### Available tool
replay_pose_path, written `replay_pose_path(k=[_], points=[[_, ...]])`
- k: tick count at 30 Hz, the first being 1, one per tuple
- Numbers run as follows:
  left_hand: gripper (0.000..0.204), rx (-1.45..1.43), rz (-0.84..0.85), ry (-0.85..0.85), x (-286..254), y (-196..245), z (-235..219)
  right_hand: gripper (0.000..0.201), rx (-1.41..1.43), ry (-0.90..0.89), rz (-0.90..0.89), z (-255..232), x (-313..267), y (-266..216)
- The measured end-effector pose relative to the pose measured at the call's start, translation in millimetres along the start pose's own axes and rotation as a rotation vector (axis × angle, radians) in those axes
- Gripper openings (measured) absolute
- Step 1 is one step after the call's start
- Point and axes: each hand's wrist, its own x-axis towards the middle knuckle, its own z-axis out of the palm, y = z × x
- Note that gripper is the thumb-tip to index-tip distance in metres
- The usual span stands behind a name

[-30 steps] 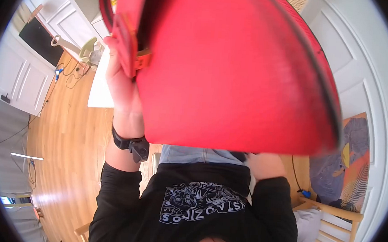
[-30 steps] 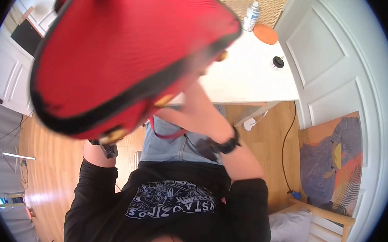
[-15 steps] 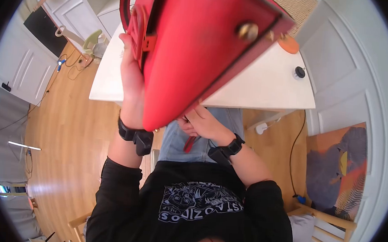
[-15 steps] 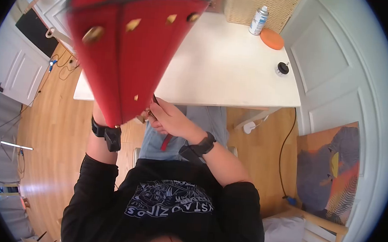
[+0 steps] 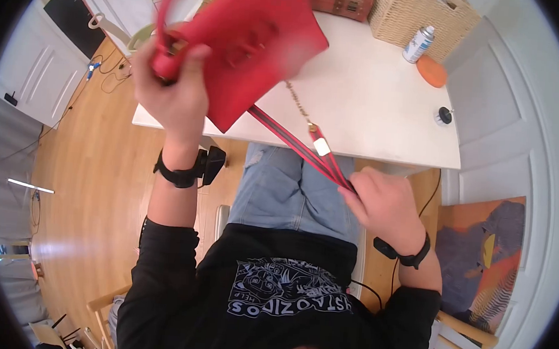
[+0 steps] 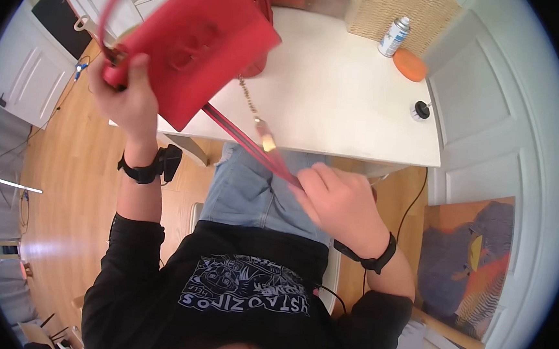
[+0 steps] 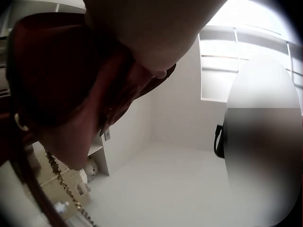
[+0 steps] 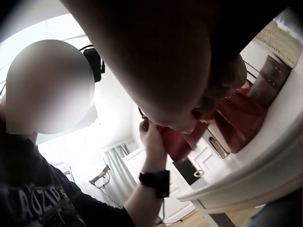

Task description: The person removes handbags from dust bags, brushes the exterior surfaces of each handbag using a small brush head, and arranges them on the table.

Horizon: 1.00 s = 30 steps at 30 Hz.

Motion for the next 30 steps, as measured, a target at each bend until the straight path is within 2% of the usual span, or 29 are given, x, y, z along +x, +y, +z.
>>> replay_pose_path(k=[1,2,4,5,7,8,10,11,13,15,17,18,20,21,23,24,27,29,30], points=[[0.046,-0.127,0.053,-0.021,-8.3,3.8,8.7,0.025,0.026,0.110,-0.076,-16.3,9.5,-3.5],[0.047,-0.123,0.066,-0.100,-16.4,7.9,12.5,0.021,0.055,0.220,-0.150,-30.6,18.0,-6.7],[0.050,-0.155,0.091,-0.240,-28.6,21.9,15.5,0.016,0.392,0.232,0.080,-52.2,31.0,-12.3],[0.051,-0.194,0.101,-0.297,-33.2,29.1,17.7,0.016,0.387,0.234,0.089,-51.0,40.2,-9.0],[0.053,-0.192,0.068,-0.362,-43.0,42.6,17.1,0.024,0.895,0.427,0.005,-43.6,60.4,-1.5],[0.053,-0.188,0.084,-0.416,-45.8,52.9,17.9,0.024,0.887,0.434,0.017,-38.2,67.0,5.3],[0.051,-0.221,0.083,-0.468,-55.0,64.0,21.9,0.040,1.601,0.160,0.145,-28.3,79.1,14.0],[0.051,-0.230,0.078,-0.471,-59.6,67.6,23.1,0.040,1.598,0.166,0.155,-25.2,79.7,9.7],[0.047,-0.185,-0.087,-0.438,-65.9,71.7,26.0,0.049,1.685,0.355,0.092,-19.8,82.3,-4.6],[0.044,-0.185,-0.054,-0.434,-65.9,71.1,30.3,0.052,1.620,0.402,0.036,-8.4,80.6,-9.6],[0.045,-0.192,0.105,-0.432,-66.7,69.5,34.3,0.059,1.214,0.520,0.027,-3.6,82.2,-12.5],[0.045,-0.196,0.103,-0.437,-66.5,69.0,35.8,0.059,1.213,0.524,0.034,-2.5,84.4,-15.0],[0.046,-0.190,0.229,-0.443,-65.2,68.0,38.0,0.068,0.509,0.590,-0.036,-3.2,90.1,-18.2],[0.046,-0.193,0.231,-0.443,-66.8,68.5,38.2,0.068,0.507,0.594,-0.035,-2.8,91.5,-14.7],[0.052,-0.248,0.140,-0.489,-74.3,68.6,35.5,0.073,0.690,0.532,-0.065,-0.1,94.7,-6.3],[0.051,-0.258,0.168,-0.542,-74.2,65.0,34.6,0.073,0.689,0.526,-0.069,-1.7,98.0,-4.7],[0.046,-0.297,0.181,-0.483,-75.9,70.1,41.0,0.074,0.740,0.467,-0.025,-11.0,103.4,-2.5],[0.043,-0.279,0.181,-0.445,-76.0,69.0,43.4,0.081,0.599,0.193,-0.080,-22.8,102.2,5.2],[0.046,-0.255,0.260,-0.470,-75.2,67.2,43.2,0.085,0.415,0.216,-0.248,-23.4,103.8,16.8]])
